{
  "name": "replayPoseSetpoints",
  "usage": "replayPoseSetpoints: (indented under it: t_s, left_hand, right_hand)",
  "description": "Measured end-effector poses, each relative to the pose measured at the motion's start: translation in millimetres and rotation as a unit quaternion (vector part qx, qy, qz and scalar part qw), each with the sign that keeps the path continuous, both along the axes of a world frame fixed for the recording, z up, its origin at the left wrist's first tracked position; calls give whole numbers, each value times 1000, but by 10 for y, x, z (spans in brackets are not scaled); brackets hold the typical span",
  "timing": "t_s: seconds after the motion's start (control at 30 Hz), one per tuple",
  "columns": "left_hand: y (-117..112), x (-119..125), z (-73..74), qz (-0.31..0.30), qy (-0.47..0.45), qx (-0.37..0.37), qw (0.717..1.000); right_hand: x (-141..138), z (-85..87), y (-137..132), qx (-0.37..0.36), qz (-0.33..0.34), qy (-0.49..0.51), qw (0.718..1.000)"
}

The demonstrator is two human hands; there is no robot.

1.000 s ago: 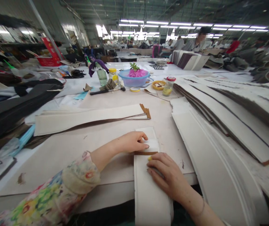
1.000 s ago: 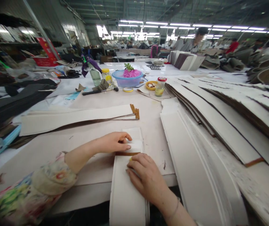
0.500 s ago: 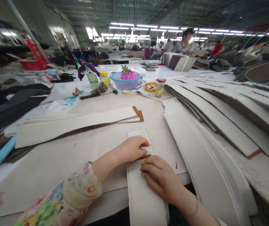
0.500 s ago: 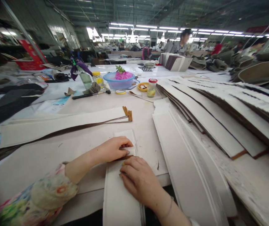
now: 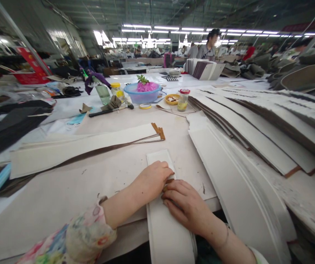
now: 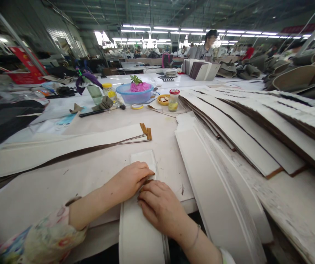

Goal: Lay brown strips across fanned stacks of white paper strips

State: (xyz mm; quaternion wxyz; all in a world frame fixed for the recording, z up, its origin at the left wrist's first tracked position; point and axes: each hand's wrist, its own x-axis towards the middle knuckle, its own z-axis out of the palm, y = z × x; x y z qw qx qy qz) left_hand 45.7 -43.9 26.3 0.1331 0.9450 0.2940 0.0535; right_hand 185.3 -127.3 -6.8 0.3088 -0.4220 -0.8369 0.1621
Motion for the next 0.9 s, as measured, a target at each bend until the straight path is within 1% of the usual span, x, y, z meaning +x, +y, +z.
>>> replayPoseSetpoints:
  t_s: [0.2,0.27,0.33,0.43,0.53,0.63,0.73,0.9]
  left_hand:
    - [-88,26,65,-17,48,23,998]
    - [-104,26,79,-19,56,26,998]
    - [-87,3,63,-20,40,14,999]
    - [-9,-90,-6,-9,-17,-23,1000]
    - [65,-231,-77,25,-71,-63,995]
    - [86,-356,-111,70,-100,-98,988]
    - [73,-410,-120,91,-112,-113,983]
    - [48,-398,-119,81,-117,-108,984]
  right_hand:
    - [-8,1,-2,-8,-5,4,1000]
    - [-29,17,15,-10,-15,10,1000]
    - [-61,38,48,-17,-42,16,999]
    - [-106,44,110,-19,-90,11,996]
    - [-109,-3,151,10,-129,-21,991]
    - [-72,-63,168,35,-158,-55,985]
    - [-44,-75,190,45,-166,-91,981]
    - [-67,4,255,38,-142,-140,979]
